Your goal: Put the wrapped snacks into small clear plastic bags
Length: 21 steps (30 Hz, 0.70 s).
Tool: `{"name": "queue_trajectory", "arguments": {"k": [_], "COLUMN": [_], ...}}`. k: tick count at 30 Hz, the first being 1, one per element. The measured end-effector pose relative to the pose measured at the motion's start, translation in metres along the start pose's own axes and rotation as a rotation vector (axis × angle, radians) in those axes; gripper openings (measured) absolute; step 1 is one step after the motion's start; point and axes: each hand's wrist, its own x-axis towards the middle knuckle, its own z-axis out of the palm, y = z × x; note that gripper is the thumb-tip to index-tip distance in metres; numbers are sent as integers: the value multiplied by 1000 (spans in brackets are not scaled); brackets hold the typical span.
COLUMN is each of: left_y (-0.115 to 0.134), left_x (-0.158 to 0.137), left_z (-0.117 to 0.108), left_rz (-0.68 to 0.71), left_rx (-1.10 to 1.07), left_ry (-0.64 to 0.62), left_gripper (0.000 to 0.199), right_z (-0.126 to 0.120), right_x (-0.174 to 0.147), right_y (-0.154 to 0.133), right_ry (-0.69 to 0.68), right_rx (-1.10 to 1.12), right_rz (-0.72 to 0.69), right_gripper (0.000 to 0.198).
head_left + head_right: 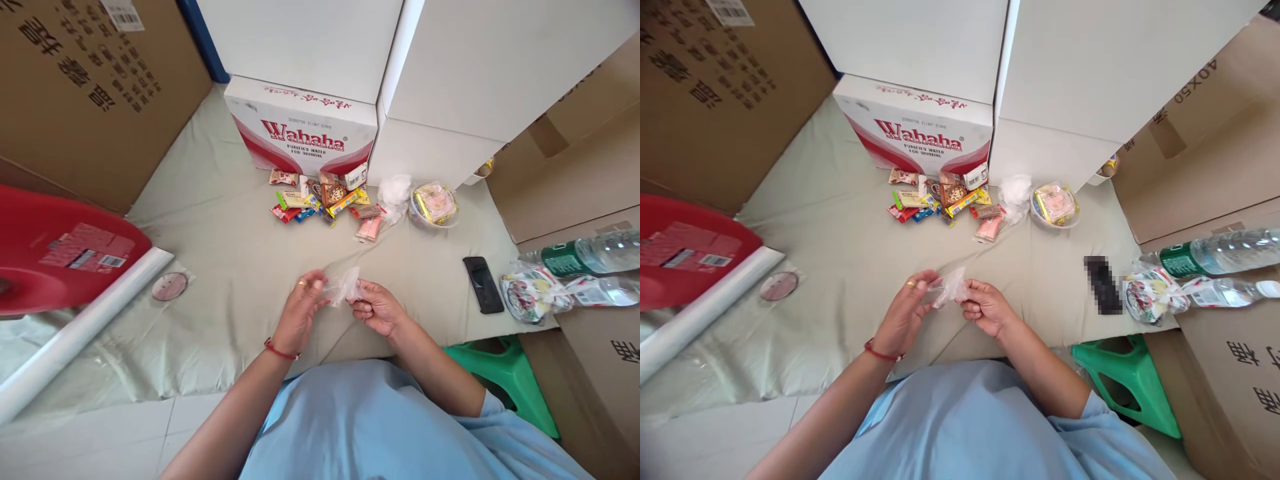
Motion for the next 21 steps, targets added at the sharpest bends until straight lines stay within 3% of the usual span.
{"name": "queue_trajectory", "arguments": {"k": [3, 7, 11, 16, 18, 21], "left_y": [0, 3, 9, 7, 6, 5], "left_x": [3, 6, 6, 0, -3, -5], "left_z": [-2, -7, -6, -1, -1, -3], "left_rz": [63, 14, 11, 67, 70, 59], "left_rx": [58, -103, -201, -195, -207, -256], "left_ry": [-33, 92, 78, 49, 37, 87], "left_gripper": [36, 42, 45, 44, 42, 44], "right_z": [-5, -18, -24, -23, -27, -33], "right_x": [-4, -4, -7, -10, -6, -3], "right_y": [-6, -15, -21, -18, -17, -17], "right_ry": [-2, 80, 155, 138, 228, 530], "right_rx": [-25, 31, 56, -189, -334, -493], "right_rz": [15, -84, -184, -294, -356, -579], "right_gripper": [35, 33, 35, 52, 50, 45]}}
